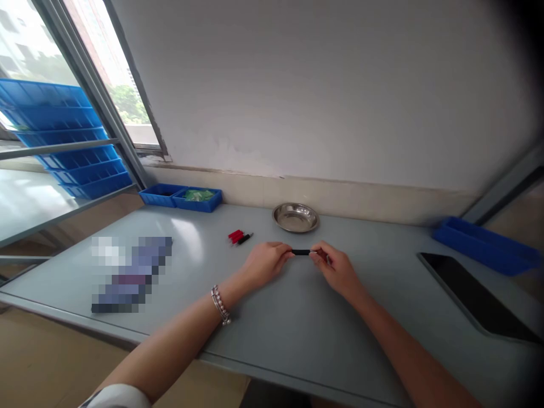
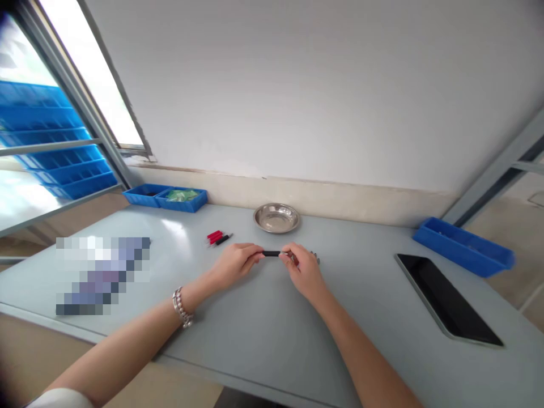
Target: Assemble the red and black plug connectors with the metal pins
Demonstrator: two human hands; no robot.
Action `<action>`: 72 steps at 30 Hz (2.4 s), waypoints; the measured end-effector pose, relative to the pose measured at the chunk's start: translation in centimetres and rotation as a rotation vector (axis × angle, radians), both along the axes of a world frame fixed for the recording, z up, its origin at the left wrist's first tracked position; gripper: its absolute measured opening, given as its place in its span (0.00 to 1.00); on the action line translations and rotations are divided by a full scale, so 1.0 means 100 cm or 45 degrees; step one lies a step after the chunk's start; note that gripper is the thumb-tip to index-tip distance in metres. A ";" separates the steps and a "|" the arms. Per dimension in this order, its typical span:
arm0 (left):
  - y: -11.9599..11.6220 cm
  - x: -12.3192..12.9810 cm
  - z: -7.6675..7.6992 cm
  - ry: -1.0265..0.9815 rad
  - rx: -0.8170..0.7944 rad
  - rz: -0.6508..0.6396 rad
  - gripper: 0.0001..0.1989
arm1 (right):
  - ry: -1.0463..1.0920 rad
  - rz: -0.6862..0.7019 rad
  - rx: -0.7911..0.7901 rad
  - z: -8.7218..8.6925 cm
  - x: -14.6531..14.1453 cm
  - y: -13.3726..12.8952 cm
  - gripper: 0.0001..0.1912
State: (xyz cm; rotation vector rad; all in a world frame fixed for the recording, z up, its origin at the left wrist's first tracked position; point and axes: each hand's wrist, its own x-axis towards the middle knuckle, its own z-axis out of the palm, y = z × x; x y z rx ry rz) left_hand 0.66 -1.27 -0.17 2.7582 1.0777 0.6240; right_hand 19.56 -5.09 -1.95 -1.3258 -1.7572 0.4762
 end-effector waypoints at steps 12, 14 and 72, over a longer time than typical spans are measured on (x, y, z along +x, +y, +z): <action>-0.002 0.002 0.000 -0.018 0.015 -0.020 0.15 | 0.363 -0.004 -0.238 0.005 -0.002 -0.001 0.14; -0.001 0.001 0.000 -0.024 -0.009 -0.024 0.15 | 0.394 0.000 -0.216 0.005 -0.002 -0.001 0.13; 0.036 -0.032 0.014 -0.299 -0.099 0.461 0.12 | 0.092 -0.339 0.016 0.000 0.024 0.010 0.11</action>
